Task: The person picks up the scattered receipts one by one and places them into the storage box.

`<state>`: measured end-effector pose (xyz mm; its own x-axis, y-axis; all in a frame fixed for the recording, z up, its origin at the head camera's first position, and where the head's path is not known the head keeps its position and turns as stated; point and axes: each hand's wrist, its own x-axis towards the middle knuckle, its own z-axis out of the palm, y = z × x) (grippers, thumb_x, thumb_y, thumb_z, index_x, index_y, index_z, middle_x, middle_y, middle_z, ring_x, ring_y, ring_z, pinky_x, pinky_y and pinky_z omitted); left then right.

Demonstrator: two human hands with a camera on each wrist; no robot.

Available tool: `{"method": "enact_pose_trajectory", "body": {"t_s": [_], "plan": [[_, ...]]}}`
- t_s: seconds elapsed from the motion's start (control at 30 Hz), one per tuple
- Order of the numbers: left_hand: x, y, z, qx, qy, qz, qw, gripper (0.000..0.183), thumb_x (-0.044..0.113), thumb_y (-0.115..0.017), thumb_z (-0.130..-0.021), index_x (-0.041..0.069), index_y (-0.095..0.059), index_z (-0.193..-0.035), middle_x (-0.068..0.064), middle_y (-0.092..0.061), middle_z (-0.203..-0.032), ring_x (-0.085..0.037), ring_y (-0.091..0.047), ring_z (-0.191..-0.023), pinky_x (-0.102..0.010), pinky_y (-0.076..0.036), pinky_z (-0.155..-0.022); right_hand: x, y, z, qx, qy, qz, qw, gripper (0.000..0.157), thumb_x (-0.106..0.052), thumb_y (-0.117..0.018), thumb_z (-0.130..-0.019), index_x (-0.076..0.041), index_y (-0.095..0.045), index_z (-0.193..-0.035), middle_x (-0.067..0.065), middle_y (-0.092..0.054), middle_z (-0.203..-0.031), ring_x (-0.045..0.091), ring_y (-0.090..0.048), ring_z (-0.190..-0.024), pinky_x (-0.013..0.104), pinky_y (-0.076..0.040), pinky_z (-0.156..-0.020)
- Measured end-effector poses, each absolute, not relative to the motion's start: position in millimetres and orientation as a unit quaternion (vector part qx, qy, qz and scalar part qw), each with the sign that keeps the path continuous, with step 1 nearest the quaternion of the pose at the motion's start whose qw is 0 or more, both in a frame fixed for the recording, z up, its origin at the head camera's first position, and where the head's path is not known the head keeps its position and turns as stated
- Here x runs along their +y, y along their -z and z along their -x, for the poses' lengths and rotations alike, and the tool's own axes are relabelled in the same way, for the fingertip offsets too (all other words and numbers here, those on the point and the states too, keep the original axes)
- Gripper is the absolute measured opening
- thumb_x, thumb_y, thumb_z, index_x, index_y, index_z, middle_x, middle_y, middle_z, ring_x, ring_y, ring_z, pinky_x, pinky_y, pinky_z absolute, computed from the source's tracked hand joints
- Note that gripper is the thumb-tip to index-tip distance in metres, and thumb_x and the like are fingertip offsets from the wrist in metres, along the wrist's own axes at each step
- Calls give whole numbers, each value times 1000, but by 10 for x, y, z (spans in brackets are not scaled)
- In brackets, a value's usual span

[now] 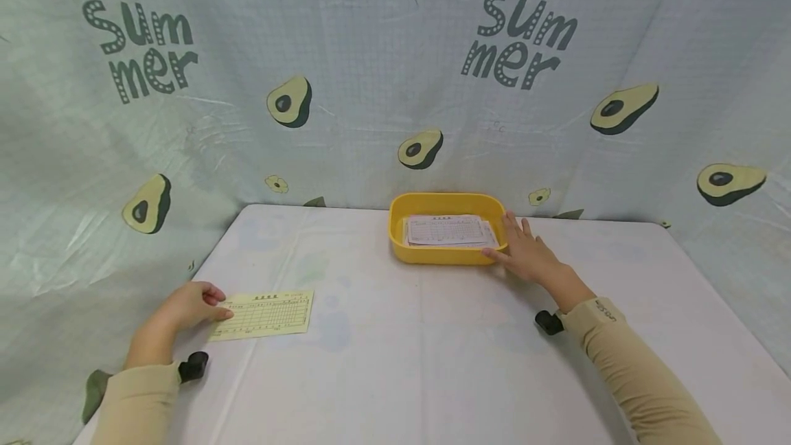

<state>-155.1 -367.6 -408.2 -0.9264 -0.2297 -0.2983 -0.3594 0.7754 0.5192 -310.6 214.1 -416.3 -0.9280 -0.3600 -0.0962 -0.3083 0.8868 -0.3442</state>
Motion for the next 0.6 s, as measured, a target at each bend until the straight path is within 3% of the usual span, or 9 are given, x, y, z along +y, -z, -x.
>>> {"method": "enact_pose_trajectory", "body": {"t_s": [0.33, 0.6], "plan": [[-3708, 4091, 1597, 934, -306, 132, 131, 29, 7, -80, -87, -8, -60, -101, -14, -56, -90, -31, -52, -90, -44, -43, -80, 2136, 4148, 3125, 968, 163, 174, 78, 109, -70, -44, -100, 5, 5, -161, 24, 8, -169, 50, 5, -152, 72, -9, -116], [-3664, 4062, 1590, 935, -308, 120, 130, 42, 3, -80, -86, -7, -49, -112, -19, -55, -95, -32, -54, -89, -44, -45, -77, 2147, 4139, 3110, 967, 166, 171, 84, 109, -70, -45, -99, 5, 5, -161, 24, 8, -169, 50, 6, -152, 72, -7, -116]]}}
